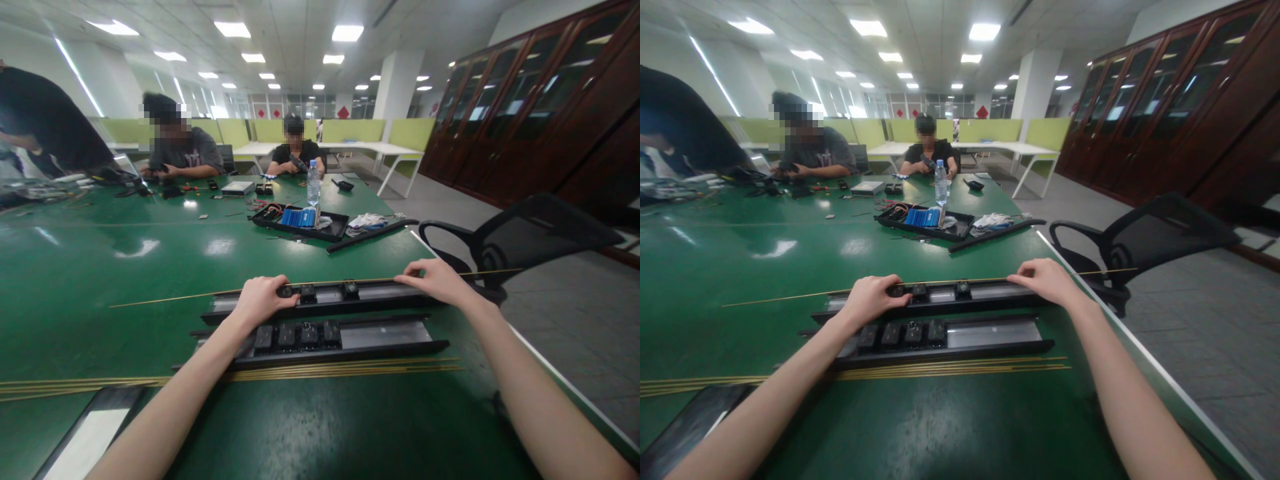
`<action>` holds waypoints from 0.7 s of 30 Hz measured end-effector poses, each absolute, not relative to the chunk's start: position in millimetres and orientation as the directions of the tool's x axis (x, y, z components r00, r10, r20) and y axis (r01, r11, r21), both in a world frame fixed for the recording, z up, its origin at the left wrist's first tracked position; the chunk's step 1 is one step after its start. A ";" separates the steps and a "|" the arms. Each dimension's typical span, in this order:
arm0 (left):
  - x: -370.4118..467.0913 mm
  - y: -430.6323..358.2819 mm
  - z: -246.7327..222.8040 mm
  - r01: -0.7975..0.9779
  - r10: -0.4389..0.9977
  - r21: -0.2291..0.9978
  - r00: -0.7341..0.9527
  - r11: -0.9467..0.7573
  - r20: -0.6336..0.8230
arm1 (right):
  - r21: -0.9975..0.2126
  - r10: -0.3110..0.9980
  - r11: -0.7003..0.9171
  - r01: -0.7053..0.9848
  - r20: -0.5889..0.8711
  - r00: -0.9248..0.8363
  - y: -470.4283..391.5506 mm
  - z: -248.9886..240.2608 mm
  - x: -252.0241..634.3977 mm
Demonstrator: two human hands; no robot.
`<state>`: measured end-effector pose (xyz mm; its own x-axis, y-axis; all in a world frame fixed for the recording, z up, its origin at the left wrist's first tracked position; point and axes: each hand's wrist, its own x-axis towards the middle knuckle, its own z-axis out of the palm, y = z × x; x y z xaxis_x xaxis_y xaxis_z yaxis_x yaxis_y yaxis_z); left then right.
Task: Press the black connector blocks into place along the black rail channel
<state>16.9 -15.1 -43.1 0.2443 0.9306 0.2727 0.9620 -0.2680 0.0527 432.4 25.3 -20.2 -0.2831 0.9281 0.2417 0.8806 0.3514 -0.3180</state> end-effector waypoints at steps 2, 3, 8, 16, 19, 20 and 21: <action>16.9 -15.0 -43.1 0.962 0.930 0.052 0.244 -0.268 0.276 | -0.326 0.934 0.339 0.883 0.226 -0.275 25.6 -19.6 435.1; 16.9 -15.0 -43.0 0.962 0.931 0.053 0.243 -0.267 0.273 | -0.331 0.937 0.335 0.882 0.219 -0.274 25.7 -19.2 436.4; 16.8 -15.6 -43.0 0.963 0.936 0.061 0.238 -0.262 0.261 | -0.358 0.937 0.340 0.870 0.204 -0.282 24.6 -17.8 440.4; 16.8 -15.4 -43.5 0.962 0.931 0.053 0.245 -0.268 0.272 | -0.385 0.947 0.313 0.868 0.196 -0.255 23.4 -17.2 443.8; 17.2 -15.3 -42.6 0.963 0.934 0.046 0.243 -0.264 0.264 | -0.414 0.951 0.304 0.858 0.190 -0.245 24.0 -17.9 447.4; 17.1 -15.3 -42.6 0.963 0.933 0.044 0.245 -0.266 0.264 | -0.424 0.952 0.301 0.854 0.186 -0.243 24.1 -18.1 448.5; 17.0 -15.3 -42.6 0.962 0.931 0.041 0.249 -0.269 0.267 | -0.431 0.953 0.298 0.852 0.179 -0.243 24.2 -18.2 449.5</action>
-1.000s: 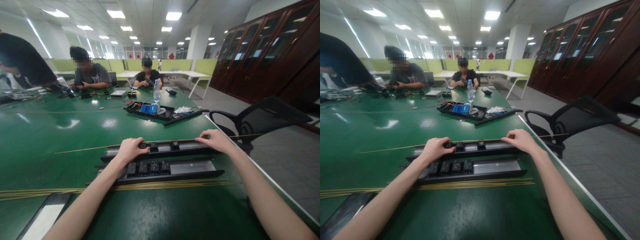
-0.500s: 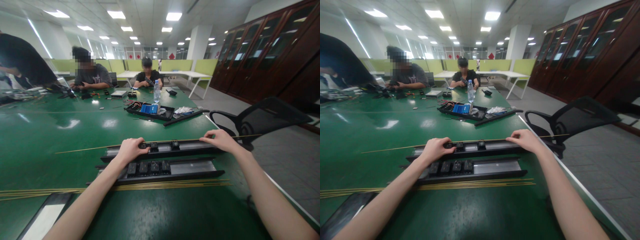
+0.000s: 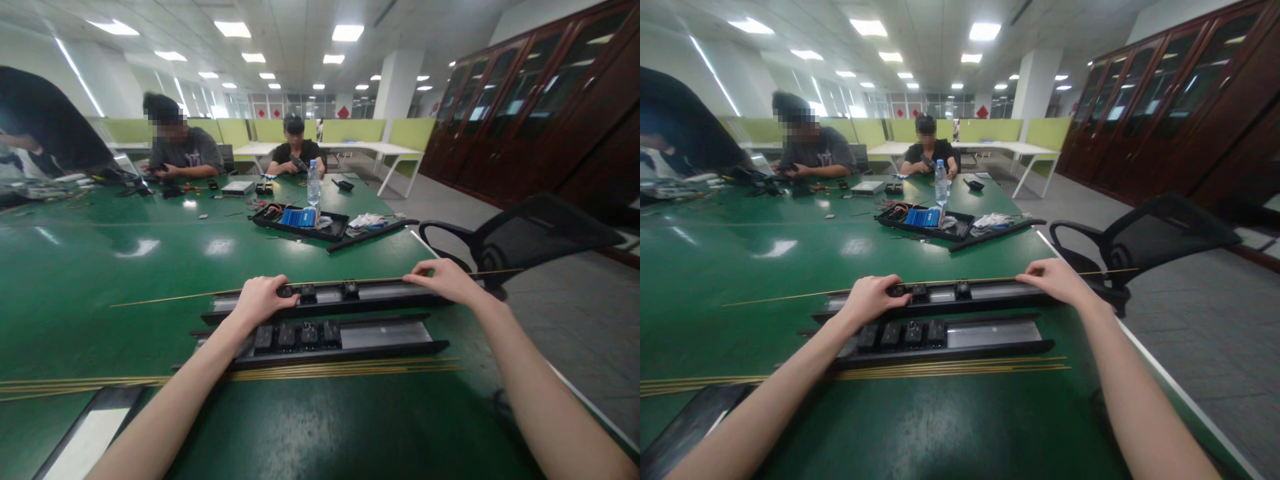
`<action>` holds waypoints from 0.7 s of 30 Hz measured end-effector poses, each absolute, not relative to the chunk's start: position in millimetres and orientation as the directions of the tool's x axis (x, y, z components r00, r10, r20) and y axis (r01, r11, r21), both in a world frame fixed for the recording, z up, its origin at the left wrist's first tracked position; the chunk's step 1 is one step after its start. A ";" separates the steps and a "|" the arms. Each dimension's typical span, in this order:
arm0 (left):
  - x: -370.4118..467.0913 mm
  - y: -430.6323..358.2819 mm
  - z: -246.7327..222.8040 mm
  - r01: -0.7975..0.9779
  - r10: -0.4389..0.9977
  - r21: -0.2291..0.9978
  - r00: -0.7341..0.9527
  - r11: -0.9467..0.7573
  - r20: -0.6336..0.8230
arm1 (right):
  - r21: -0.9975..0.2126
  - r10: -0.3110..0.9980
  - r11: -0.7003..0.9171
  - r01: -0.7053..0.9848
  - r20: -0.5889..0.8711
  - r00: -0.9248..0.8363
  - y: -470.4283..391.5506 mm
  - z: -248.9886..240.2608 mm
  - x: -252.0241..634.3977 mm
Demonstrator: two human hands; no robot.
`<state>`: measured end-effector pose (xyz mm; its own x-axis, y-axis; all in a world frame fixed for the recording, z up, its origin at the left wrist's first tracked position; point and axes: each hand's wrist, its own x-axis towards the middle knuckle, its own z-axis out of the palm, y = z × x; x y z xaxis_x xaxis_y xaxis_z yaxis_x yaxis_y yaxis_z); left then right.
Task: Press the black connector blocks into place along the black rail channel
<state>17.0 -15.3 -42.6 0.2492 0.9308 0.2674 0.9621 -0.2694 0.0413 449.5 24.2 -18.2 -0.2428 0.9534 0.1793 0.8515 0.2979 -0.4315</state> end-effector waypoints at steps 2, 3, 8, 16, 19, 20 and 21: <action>16.7 -15.2 -43.1 0.960 0.926 0.037 0.255 -0.276 0.279 | -0.436 0.956 0.290 0.852 0.170 -0.238 24.3 -18.0 451.2; 16.5 -15.2 -43.4 0.960 0.924 0.036 0.257 -0.278 0.284 | -0.434 0.958 0.284 0.855 0.167 -0.233 24.3 -17.7 451.9; 16.0 -15.5 -44.0 0.959 0.922 0.044 0.257 -0.281 0.291 | -0.432 0.966 0.254 0.866 0.151 -0.208 23.9 -16.6 453.6; 16.3 -14.4 -44.6 0.957 0.921 0.054 0.257 -0.284 0.293 | -0.429 0.967 0.248 0.868 0.156 -0.200 25.8 -18.6 458.7; 16.2 -14.5 -44.2 0.960 0.924 0.044 0.252 -0.276 0.289 | -0.433 0.969 0.239 0.869 0.158 -0.188 26.3 -18.8 462.5; 16.2 -14.7 -43.9 0.961 0.924 0.041 0.252 -0.274 0.287 | -0.435 0.970 0.235 0.869 0.157 -0.184 26.3 -18.8 463.6; 16.3 -14.9 -43.7 0.961 0.925 0.040 0.253 -0.275 0.285 | -0.438 0.971 0.232 0.869 0.156 -0.180 26.3 -18.8 464.7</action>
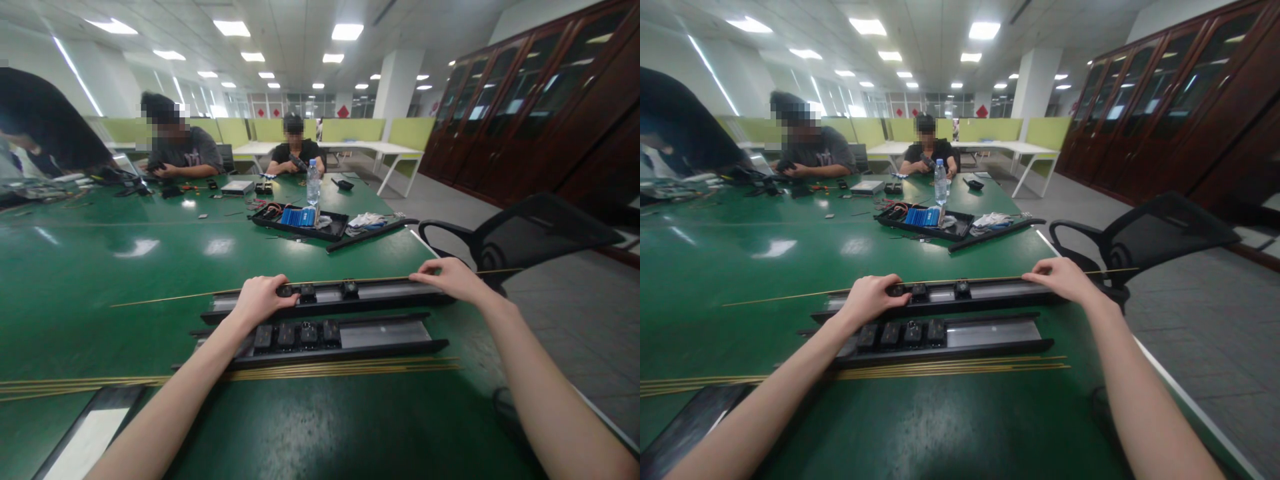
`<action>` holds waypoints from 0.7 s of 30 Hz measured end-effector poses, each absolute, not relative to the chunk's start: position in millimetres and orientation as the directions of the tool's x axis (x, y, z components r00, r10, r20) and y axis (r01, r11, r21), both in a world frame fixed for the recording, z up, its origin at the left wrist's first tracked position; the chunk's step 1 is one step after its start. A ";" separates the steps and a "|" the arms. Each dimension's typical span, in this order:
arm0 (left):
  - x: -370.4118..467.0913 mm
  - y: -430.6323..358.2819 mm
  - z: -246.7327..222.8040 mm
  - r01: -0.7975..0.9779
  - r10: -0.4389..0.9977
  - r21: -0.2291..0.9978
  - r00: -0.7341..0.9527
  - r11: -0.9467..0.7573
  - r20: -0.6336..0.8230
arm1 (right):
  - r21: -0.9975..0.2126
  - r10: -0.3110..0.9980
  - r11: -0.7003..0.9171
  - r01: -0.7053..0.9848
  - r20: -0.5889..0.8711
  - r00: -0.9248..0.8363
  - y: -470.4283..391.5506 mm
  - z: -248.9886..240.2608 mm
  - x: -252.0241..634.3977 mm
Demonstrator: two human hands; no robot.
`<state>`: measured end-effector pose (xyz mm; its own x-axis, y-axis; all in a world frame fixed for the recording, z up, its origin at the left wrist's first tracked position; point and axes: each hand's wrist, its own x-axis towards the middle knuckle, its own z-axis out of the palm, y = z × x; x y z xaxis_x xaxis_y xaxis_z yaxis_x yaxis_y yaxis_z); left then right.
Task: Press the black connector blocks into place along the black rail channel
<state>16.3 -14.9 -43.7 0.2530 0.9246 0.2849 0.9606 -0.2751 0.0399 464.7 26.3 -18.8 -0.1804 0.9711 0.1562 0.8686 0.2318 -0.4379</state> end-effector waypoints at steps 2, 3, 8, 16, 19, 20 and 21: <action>16.3 -15.0 -43.5 0.960 0.924 0.039 0.257 -0.279 0.284 | -0.440 0.972 0.228 0.869 0.157 -0.175 26.1 -19.2 466.6; 16.3 -14.9 -43.6 0.959 0.923 0.038 0.259 -0.281 0.285 | -0.438 0.972 0.229 0.869 0.160 -0.175 26.2 -19.6 467.6; 15.8 -14.1 -45.3 0.958 0.919 0.040 0.259 -0.282 0.296 | -0.366 0.956 0.263 0.893 0.226 -0.188 29.4 -21.8 476.0; 15.5 -14.7 -46.3 0.956 0.916 0.045 0.263 -0.289 0.301 | -0.237 0.812 0.357 0.904 0.557 -0.175 31.1 -16.4 472.7; 15.8 -15.0 -45.8 0.957 0.918 0.047 0.260 -0.286 0.299 | -0.238 0.777 0.426 0.873 0.590 -0.219 27.4 -12.0 456.4; 15.9 -15.1 -45.5 0.957 0.919 0.046 0.260 -0.286 0.298 | -0.237 0.769 0.448 0.862 0.594 -0.236 25.9 -10.3 449.9; 16.1 -15.4 -45.0 0.957 0.919 0.045 0.260 -0.286 0.297 | -0.237 0.759 0.471 0.850 0.599 -0.254 24.2 -8.7 442.9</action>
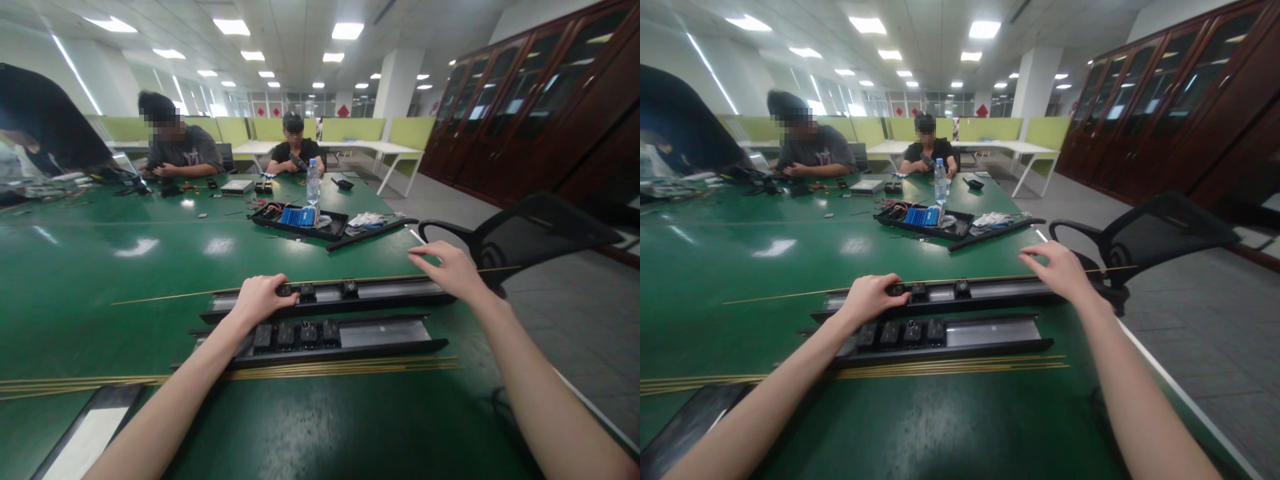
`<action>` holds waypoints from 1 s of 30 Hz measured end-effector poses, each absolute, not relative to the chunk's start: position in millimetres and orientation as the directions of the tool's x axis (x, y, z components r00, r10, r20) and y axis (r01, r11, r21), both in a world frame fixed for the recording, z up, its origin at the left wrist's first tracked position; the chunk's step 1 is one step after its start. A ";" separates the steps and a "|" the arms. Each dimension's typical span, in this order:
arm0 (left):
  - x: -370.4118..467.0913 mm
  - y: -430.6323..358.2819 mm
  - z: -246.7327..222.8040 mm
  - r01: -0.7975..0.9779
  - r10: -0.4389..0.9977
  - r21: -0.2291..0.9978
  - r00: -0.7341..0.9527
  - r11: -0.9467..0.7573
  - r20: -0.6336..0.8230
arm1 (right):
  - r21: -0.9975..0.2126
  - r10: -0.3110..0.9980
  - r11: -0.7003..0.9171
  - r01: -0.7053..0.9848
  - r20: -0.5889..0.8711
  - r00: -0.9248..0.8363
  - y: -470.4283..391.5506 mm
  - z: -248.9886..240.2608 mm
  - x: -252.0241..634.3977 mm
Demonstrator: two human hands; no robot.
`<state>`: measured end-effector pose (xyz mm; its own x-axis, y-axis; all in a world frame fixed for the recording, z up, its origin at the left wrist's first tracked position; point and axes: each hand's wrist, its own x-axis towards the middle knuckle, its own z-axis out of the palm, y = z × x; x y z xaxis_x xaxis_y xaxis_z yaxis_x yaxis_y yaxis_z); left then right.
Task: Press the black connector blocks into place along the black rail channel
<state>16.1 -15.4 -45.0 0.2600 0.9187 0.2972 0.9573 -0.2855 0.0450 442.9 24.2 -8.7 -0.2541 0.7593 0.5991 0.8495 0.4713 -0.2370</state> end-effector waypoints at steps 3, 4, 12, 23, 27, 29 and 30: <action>16.8 -16.3 -43.3 0.958 0.919 0.038 0.260 -0.284 0.295 | -0.259 0.752 0.528 0.809 0.585 -0.304 18.6 -4.9 420.1; 17.2 -16.6 -42.5 0.959 0.920 0.036 0.259 -0.282 0.293 | -0.273 0.756 0.541 0.795 0.571 -0.319 16.6 -4.3 411.9; 19.3 -18.7 -38.3 0.962 0.933 0.052 0.245 -0.267 0.263 | -0.279 0.744 0.627 0.728 0.494 -0.451 7.4 -28.8 356.4; 18.8 -19.3 -39.6 0.954 0.919 0.051 0.268 -0.294 0.287 | -0.301 0.710 0.645 0.703 0.576 -0.405 5.8 -51.5 333.5; 19.8 -19.3 -38.4 0.959 0.928 0.045 0.259 -0.281 0.269 | -0.305 0.734 0.610 0.731 0.564 -0.378 4.1 -49.9 332.2; 20.3 -19.1 -38.0 0.959 0.929 0.046 0.257 -0.278 0.265 | -0.300 0.744 0.597 0.744 0.554 -0.374 3.3 -49.0 331.3; 20.4 -19.0 -38.0 0.959 0.929 0.045 0.258 -0.279 0.266 | -0.293 0.748 0.591 0.752 0.549 -0.373 2.9 -48.7 330.8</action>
